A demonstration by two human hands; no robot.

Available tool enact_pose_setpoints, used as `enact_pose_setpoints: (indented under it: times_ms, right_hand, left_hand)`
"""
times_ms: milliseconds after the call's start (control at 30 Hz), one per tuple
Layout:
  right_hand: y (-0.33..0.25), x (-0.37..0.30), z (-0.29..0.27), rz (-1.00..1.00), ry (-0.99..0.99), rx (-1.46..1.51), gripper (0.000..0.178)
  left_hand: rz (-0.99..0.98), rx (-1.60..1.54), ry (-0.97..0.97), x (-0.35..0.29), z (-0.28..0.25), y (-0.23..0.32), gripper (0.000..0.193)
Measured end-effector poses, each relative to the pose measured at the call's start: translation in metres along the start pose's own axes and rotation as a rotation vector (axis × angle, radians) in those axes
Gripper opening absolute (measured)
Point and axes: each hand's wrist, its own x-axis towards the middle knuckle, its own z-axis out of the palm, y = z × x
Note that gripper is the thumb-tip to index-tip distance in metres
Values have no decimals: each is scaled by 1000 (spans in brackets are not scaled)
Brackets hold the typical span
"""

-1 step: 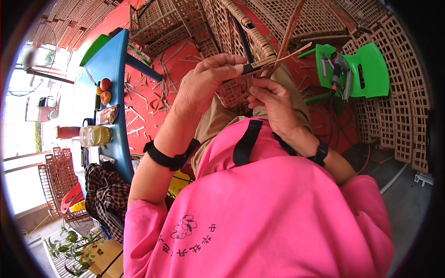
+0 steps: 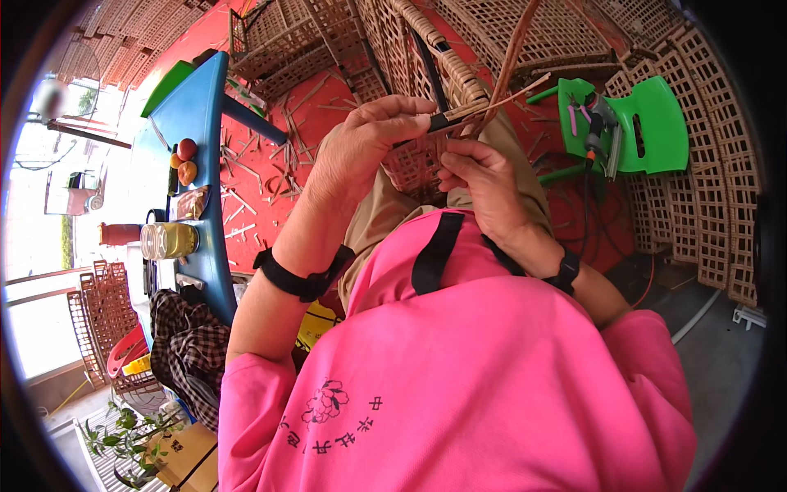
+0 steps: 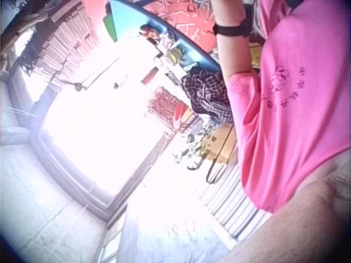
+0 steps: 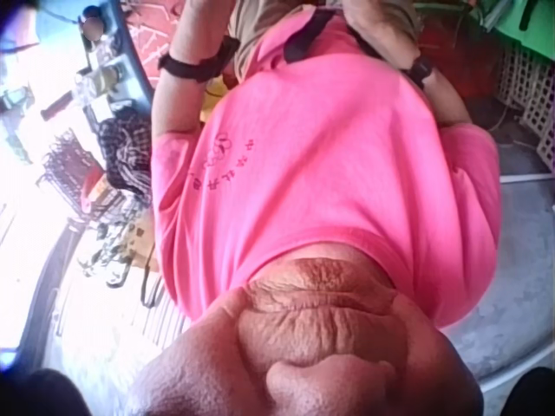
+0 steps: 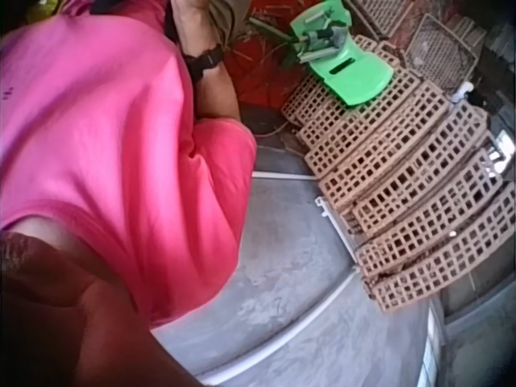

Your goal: Weaving and securing bamboo/wicker strips onto a furniture frame using staple guns and scissors.

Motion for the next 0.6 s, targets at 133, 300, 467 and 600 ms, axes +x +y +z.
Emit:
enact_pose_setpoints:
  times_ms: [133, 300, 467, 600]
  right_hand:
    - [-2, -1, 5, -6, 12, -2, 18]
    - [-5, -2, 8, -12, 50, -24, 20]
    - [-7, -3, 9, -141, 82, -60, 21]
    - [-11, -1, 12, -258, 82, -97, 21]
  left_hand:
    - [-15, -41, -19, 2, 0, 0, 32]
    - [-23, -26, -6, 2, 0, 0, 31]
    - [-21, -48, -12, 1, 0, -1, 31]
    - [-9, -46, 2, 0, 1, -1, 29]
